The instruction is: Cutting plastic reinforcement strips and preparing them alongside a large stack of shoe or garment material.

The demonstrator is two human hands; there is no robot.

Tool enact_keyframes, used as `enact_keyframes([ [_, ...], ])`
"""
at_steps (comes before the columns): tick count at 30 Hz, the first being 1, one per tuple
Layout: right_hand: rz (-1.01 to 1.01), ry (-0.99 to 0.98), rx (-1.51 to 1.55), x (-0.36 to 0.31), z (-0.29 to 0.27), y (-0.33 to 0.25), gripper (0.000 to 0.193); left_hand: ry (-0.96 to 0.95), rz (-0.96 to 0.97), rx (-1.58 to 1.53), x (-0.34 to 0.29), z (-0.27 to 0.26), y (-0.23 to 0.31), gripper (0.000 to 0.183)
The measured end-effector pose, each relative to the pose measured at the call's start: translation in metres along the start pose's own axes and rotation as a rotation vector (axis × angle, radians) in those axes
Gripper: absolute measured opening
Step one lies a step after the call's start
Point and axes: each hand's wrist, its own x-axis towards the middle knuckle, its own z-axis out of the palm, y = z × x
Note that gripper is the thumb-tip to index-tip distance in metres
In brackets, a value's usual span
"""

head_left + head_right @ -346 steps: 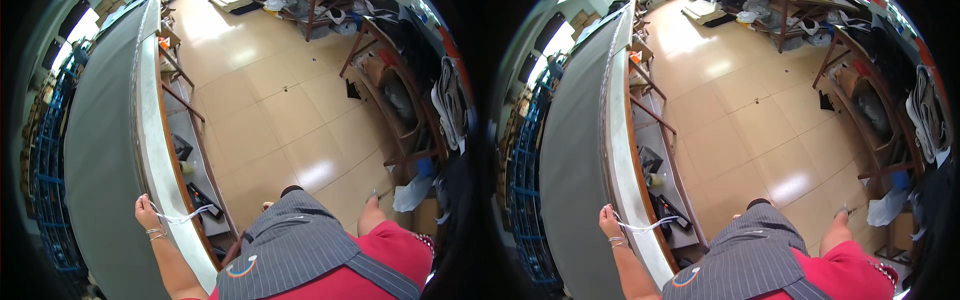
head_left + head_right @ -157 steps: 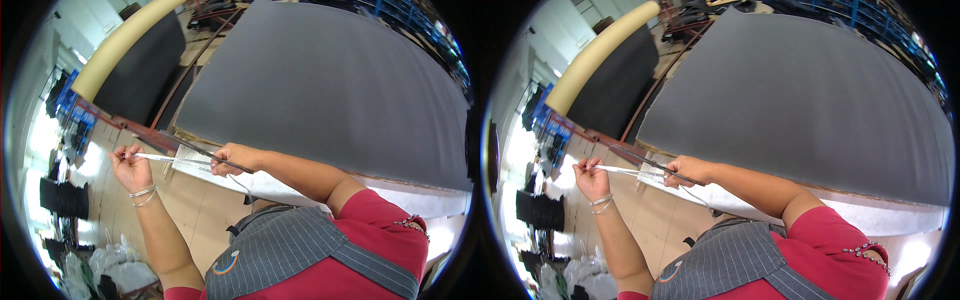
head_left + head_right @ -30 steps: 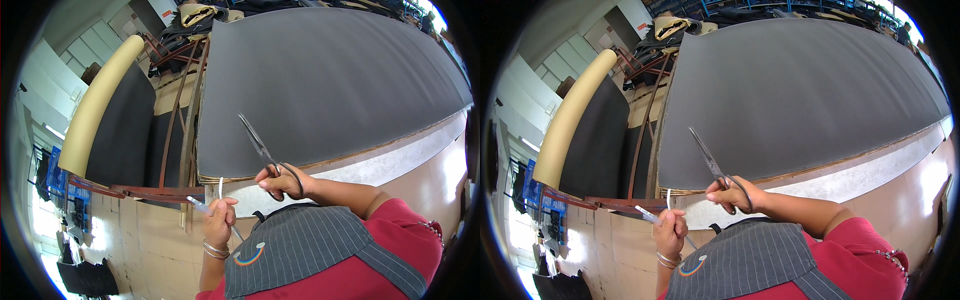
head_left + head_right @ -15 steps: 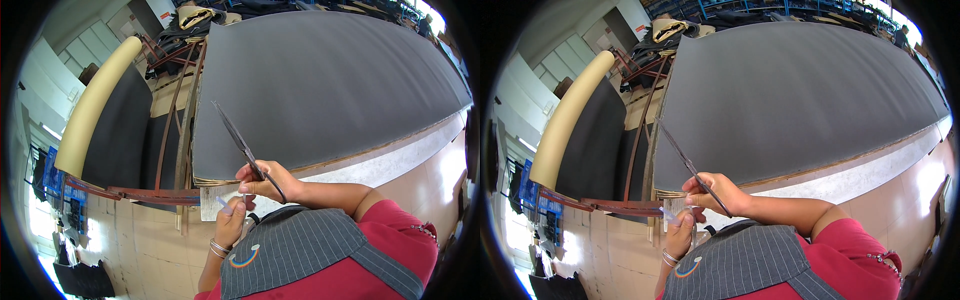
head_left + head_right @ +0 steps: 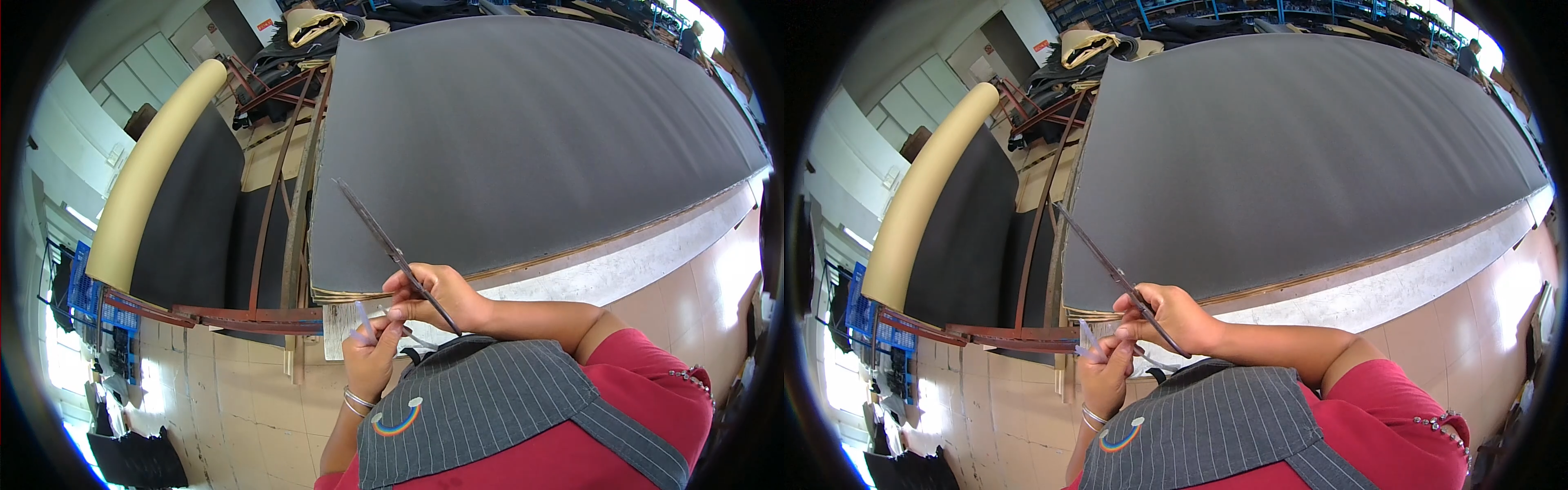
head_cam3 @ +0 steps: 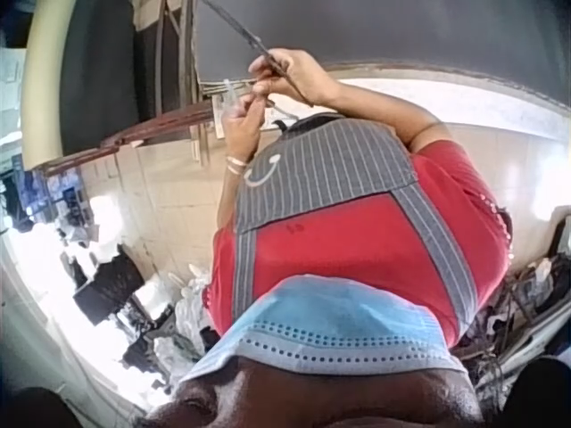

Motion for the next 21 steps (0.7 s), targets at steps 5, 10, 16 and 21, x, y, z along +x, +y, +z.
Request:
enact_keyframes([
  [5,-0.031,-0.012,0.106,-0.0004,0.0003,0.0039,0.030,-0.005,0.070,-0.033,-0.0003,0.0047,0.0022,0.017],
  [10,-0.046,-0.024,0.065,0.0012,0.0002,0.0072,0.030,-0.051,0.023,-0.020,-0.0011,-0.0002,0.0038,0.018],
  [16,-0.069,-0.028,0.036,-0.0009,0.0009,0.0078,0.030,-0.017,0.055,-0.026,0.0003,-0.0007,-0.0021,0.012],
  [21,-0.167,0.025,-0.117,-0.0025,0.0020,0.0050,0.027,0.174,0.215,0.032,0.0034,0.0038,0.0033,0.009],
])
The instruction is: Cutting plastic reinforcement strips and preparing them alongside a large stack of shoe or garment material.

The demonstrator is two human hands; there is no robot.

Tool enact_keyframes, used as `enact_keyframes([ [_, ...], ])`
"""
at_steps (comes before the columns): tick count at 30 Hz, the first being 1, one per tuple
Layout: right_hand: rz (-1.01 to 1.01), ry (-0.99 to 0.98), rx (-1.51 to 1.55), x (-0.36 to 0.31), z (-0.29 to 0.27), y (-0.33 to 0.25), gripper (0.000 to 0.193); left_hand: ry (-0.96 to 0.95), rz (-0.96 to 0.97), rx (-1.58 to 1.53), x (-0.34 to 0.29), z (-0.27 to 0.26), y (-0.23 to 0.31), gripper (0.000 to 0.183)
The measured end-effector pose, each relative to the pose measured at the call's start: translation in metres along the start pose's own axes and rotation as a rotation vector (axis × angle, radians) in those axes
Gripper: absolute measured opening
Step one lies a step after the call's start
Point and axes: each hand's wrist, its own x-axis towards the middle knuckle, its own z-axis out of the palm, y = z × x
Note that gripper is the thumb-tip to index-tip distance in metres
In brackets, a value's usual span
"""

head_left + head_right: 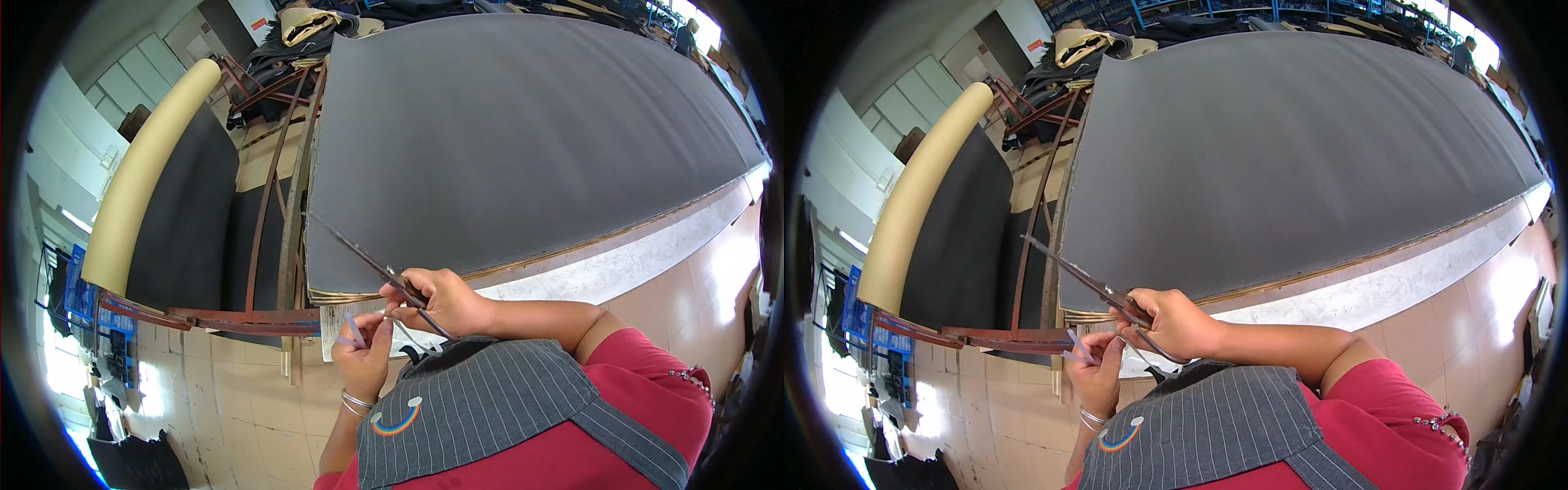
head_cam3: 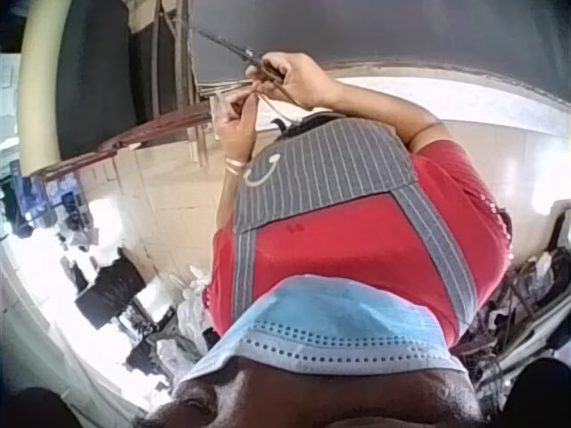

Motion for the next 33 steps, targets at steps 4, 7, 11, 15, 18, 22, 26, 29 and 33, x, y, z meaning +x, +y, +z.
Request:
enact_keyframes([
  [4,-0.027,0.020,-0.291,-0.001,0.003,-0.001,0.031,0.058,0.166,0.300,0.003,-0.003,-0.005,0.011],
  [7,-0.109,0.024,-0.366,-0.003,0.003,0.000,0.031,0.074,0.274,0.482,0.004,-0.005,-0.007,0.011],
  [11,-0.123,0.072,-0.315,-0.004,0.005,0.002,0.029,0.073,0.272,0.562,0.005,-0.004,-0.004,0.010],
  [15,-0.135,0.193,-0.269,-0.002,0.005,0.008,0.022,0.077,0.194,0.381,0.005,-0.002,-0.006,0.011],
  [18,-0.008,0.194,-0.236,-0.002,0.003,0.001,0.020,0.074,0.136,0.291,0.004,-0.006,-0.007,0.011],
  [22,0.035,0.117,-0.264,-0.002,-0.001,-0.001,0.023,0.044,0.045,0.197,0.004,-0.005,-0.003,0.012],
  [26,-0.080,0.111,-0.272,-0.001,0.001,0.001,0.032,-0.004,0.084,0.251,0.006,-0.004,-0.002,0.013],
  [29,-0.099,0.051,-0.330,-0.002,0.001,-0.001,0.038,0.007,0.119,0.320,0.007,-0.005,-0.003,0.013],
  [33,-0.088,0.076,-0.304,-0.001,0.001,-0.002,0.037,0.005,0.193,0.428,0.009,-0.004,0.002,0.013],
])
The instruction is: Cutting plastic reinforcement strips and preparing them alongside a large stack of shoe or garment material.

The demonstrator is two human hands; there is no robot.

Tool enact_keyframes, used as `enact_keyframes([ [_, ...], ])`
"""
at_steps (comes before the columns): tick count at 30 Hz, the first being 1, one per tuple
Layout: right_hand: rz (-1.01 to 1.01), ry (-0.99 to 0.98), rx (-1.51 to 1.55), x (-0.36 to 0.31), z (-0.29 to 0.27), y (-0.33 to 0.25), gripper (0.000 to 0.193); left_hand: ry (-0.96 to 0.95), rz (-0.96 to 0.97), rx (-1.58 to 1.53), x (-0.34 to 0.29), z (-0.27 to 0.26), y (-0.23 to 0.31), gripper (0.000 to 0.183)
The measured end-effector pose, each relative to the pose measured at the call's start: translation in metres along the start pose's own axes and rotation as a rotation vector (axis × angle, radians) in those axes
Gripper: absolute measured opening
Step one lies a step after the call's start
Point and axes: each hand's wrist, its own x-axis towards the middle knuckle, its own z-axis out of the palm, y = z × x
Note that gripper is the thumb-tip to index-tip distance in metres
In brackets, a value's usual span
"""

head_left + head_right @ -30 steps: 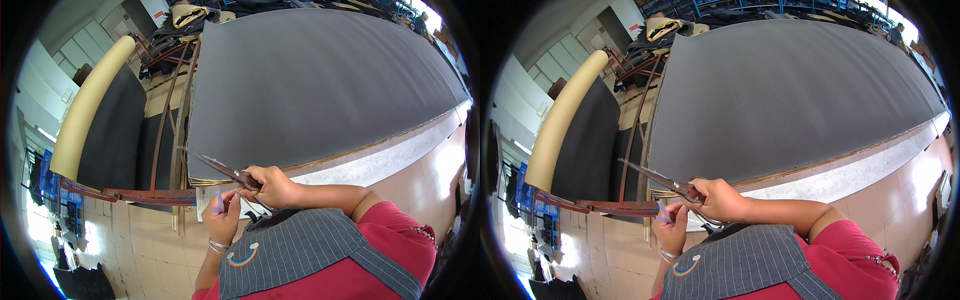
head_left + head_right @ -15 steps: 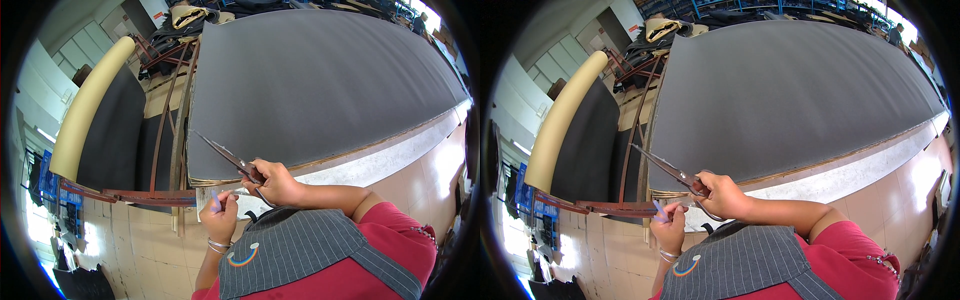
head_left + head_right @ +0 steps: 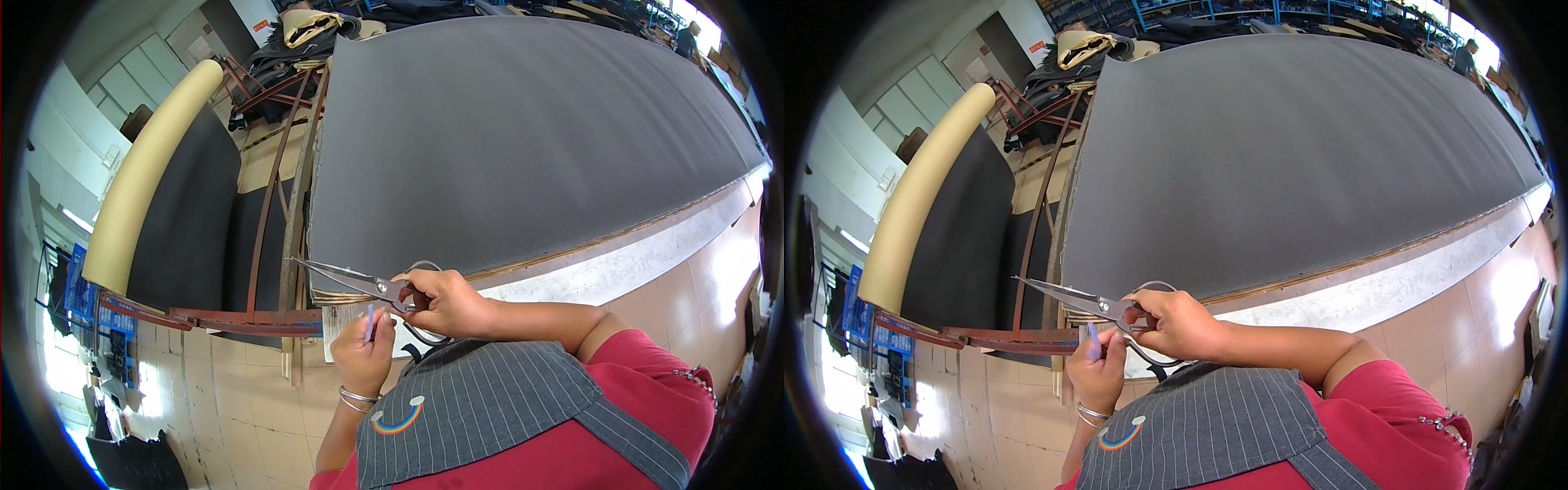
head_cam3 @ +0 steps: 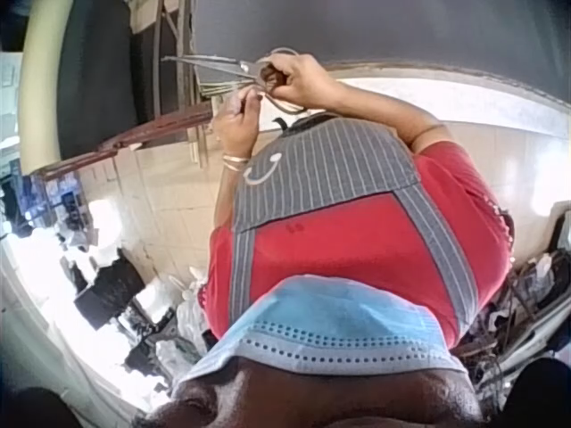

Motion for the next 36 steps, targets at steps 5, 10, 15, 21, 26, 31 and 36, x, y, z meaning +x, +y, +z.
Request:
enact_keyframes([
  [5,-0.027,-0.009,-0.064,0.000,0.001,0.000,0.034,-0.022,0.128,0.171,0.003,-0.002,0.007,0.012],
  [10,-0.093,0.007,-0.132,0.000,0.002,0.005,0.035,-0.039,0.175,0.186,0.004,-0.002,0.004,0.012],
  [15,-0.078,0.093,0.031,-0.001,0.005,0.012,0.031,-0.051,0.109,0.186,0.003,0.000,0.004,0.011],
  [21,0.212,0.072,0.160,0.001,0.000,0.012,0.022,-0.044,-0.139,-0.099,0.002,0.001,0.002,0.013],
  [26,0.223,0.062,0.145,0.001,0.001,0.012,0.023,-0.021,-0.124,-0.187,0.002,0.003,-0.005,0.011],
  [31,0.177,0.091,0.165,0.000,0.003,0.019,0.017,-0.109,-0.372,-0.726,0.003,0.006,-0.007,0.017],
  [36,0.183,0.061,0.222,-0.002,0.006,0.017,0.017,-0.176,-0.426,-0.806,0.000,0.012,-0.007,0.022],
])
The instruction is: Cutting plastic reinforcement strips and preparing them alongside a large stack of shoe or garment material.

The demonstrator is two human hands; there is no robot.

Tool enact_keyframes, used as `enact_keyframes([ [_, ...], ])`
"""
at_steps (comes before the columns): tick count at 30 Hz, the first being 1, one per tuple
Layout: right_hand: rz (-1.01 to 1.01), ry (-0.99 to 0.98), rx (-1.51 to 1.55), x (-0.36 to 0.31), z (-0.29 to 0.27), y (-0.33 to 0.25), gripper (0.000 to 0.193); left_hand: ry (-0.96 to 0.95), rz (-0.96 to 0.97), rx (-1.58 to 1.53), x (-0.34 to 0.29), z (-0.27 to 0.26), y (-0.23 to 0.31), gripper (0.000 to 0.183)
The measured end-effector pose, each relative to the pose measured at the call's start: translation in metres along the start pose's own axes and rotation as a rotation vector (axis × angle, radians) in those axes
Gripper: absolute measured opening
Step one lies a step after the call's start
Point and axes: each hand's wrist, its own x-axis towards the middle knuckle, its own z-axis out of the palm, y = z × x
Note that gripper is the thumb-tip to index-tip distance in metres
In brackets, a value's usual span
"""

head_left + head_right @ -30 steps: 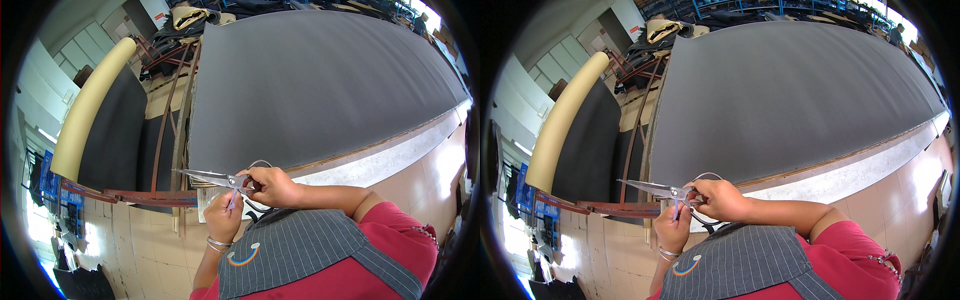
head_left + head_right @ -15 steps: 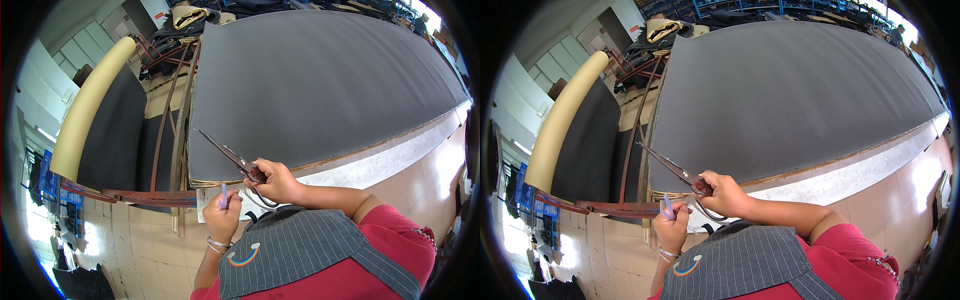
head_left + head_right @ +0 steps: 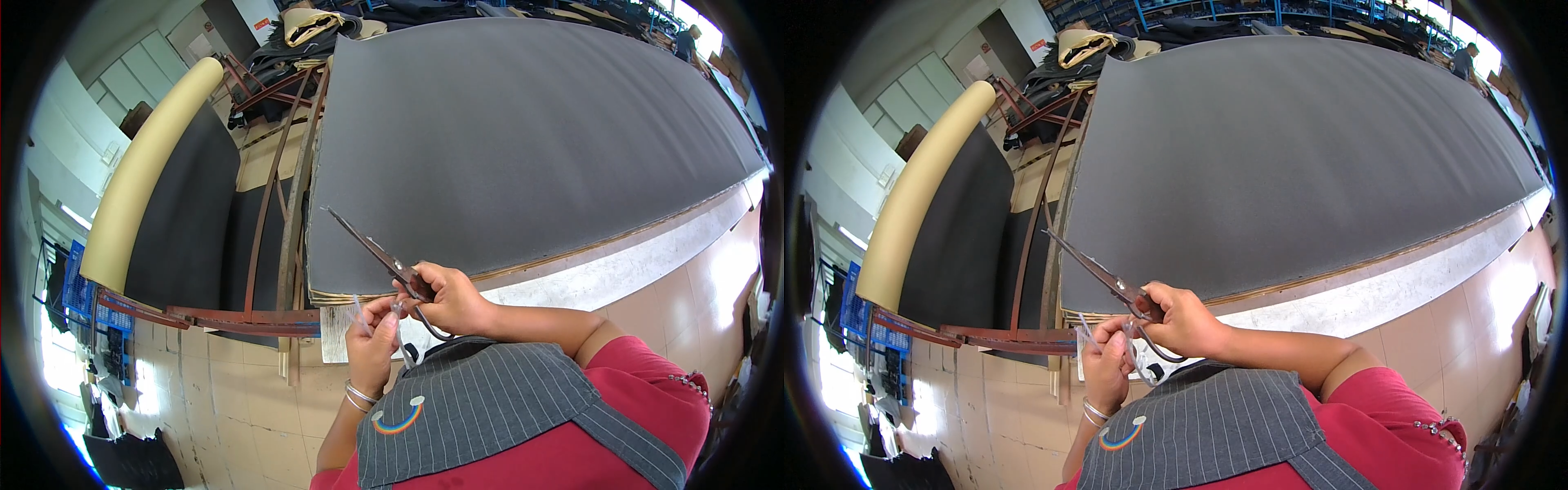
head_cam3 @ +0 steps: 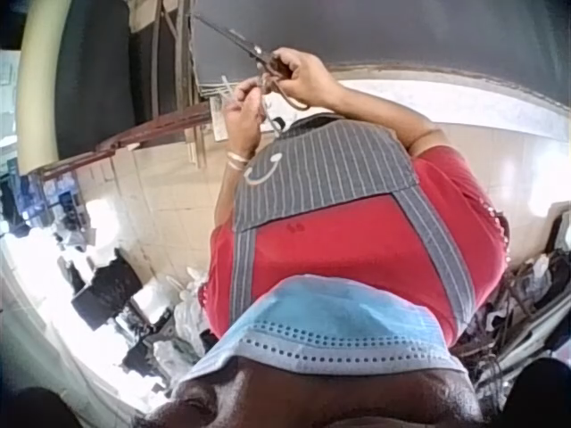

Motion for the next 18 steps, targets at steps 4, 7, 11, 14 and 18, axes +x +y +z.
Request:
enact_keyframes([
  [4,-0.033,-0.010,-0.049,-0.001,-0.002,-0.003,0.016,0.080,0.031,0.258,0.001,0.004,0.003,0.014],
  [7,0.001,-0.027,-0.104,-0.001,-0.004,-0.002,0.022,0.139,0.056,0.182,-0.002,0.006,0.004,0.012],
  [11,0.057,0.001,0.158,-0.001,0.000,0.003,0.031,0.205,0.192,0.353,0.000,0.000,-0.006,0.015],
  [14,0.117,-0.040,0.127,-0.002,0.002,0.001,0.032,0.231,0.281,0.435,-0.004,0.005,-0.001,0.015],
  [18,0.157,0.003,0.082,0.000,0.008,0.006,0.026,0.249,0.412,0.557,-0.003,0.003,-0.008,0.013],
])
